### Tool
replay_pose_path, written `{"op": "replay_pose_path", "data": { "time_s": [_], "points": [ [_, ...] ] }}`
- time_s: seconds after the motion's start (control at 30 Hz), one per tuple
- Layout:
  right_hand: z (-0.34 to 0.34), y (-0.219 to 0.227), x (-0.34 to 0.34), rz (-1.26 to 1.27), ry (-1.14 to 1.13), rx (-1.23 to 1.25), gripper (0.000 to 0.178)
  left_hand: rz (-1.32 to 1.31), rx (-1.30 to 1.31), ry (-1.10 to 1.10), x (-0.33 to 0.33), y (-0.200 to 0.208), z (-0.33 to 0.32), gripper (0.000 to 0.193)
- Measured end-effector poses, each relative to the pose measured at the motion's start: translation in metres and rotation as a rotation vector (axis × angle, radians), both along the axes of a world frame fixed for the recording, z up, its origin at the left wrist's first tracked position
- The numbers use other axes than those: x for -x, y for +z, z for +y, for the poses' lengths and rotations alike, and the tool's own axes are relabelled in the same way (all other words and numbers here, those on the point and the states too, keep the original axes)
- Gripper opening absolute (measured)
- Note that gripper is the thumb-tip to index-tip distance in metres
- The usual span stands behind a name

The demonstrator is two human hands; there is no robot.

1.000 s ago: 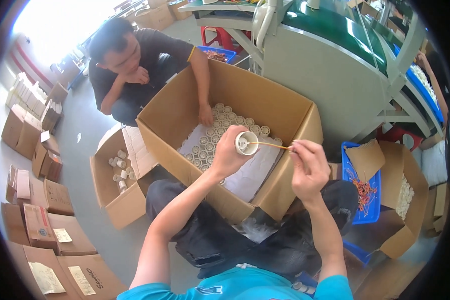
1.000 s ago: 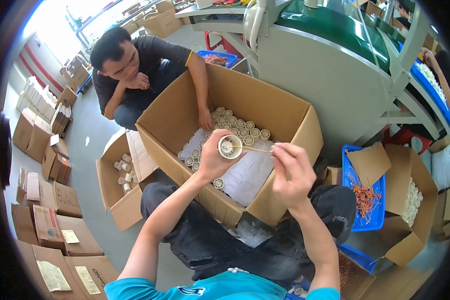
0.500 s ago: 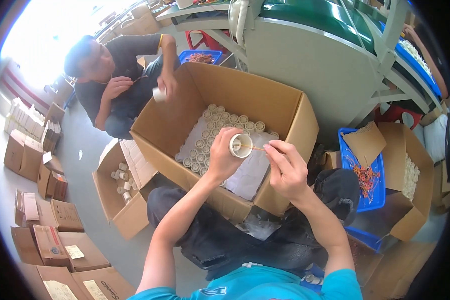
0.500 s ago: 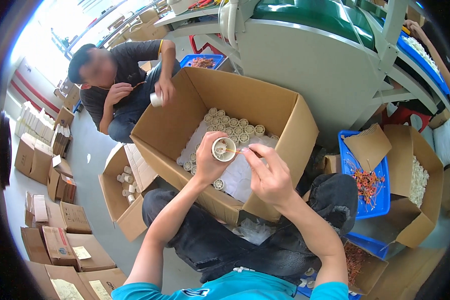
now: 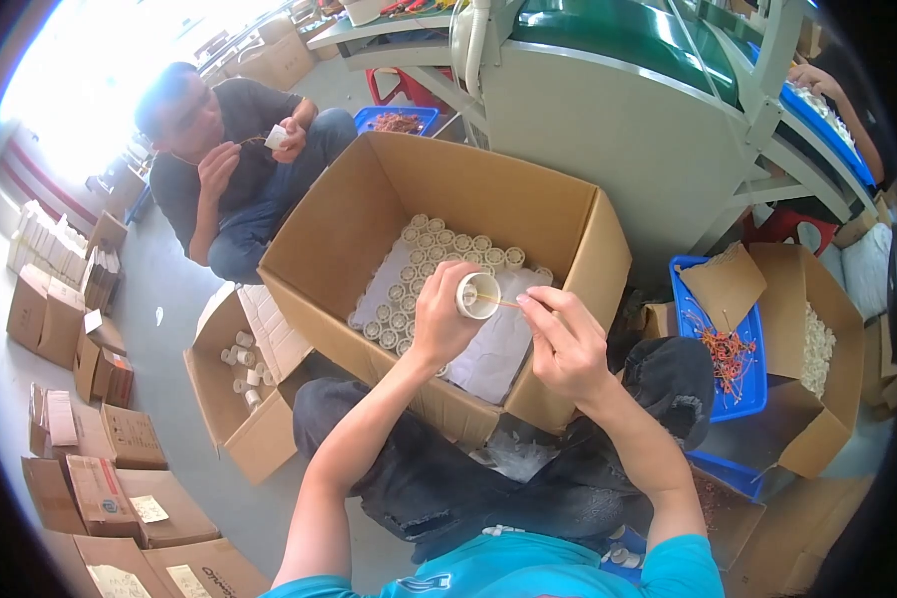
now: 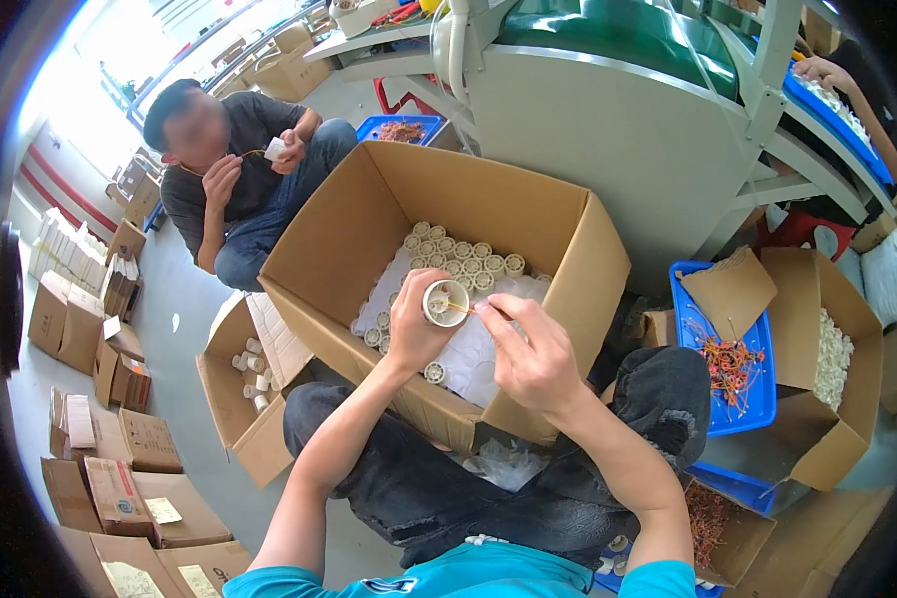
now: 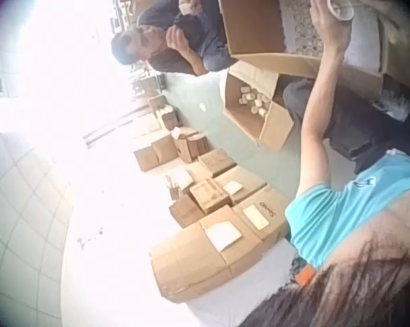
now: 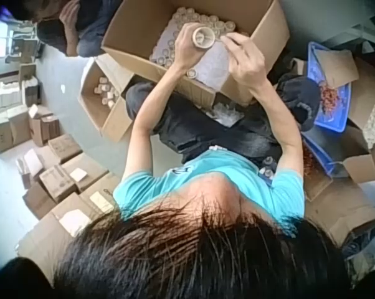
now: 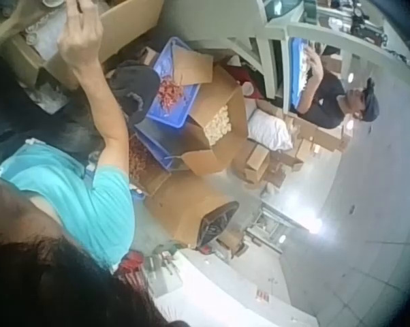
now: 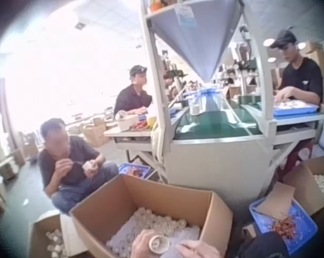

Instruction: The person assembles light components by picking up cylindrical plastic casings and wiring components, inserting the wires into the casings, and securing the pieces together by hand.

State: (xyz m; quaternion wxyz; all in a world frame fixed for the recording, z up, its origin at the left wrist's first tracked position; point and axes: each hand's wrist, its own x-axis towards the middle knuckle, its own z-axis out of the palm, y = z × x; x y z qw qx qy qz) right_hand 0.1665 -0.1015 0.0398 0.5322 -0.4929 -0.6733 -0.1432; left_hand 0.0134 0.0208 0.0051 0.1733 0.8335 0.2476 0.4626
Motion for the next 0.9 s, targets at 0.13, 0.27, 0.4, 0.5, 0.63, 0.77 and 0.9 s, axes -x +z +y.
{"op": "replay_pose_path", "data": {
  "time_s": [0.13,0.27,0.4,0.5,0.63,0.77,0.9],
  "points": [
    [-0.001,0.004,-0.001,-0.033,0.026,0.006,0.041,-0.015,0.012,-0.009,0.0,-0.001,0.001,0.053],
    [-0.001,0.005,-0.002,-0.045,0.021,-0.008,0.041,-0.026,0.035,-0.013,0.001,0.0,0.001,0.052],
    [0.0,0.003,0.0,-0.016,0.036,0.001,0.037,-0.034,0.026,-0.027,0.001,0.0,0.0,0.051],
    [0.002,-0.005,0.007,0.121,0.083,0.081,0.033,-0.013,0.002,-0.041,-0.001,-0.001,-0.003,0.05],
    [0.006,-0.001,0.013,0.265,0.046,0.266,0.023,0.028,-0.091,-0.071,-0.01,-0.002,-0.01,0.049],
    [0.015,-0.007,0.014,0.474,0.086,0.442,0.018,0.027,-0.043,-0.116,-0.017,-0.006,-0.014,0.046],
    [0.016,-0.004,0.009,0.473,0.067,0.493,0.019,0.047,0.094,-0.144,-0.015,-0.002,-0.02,0.045]
  ]
}}
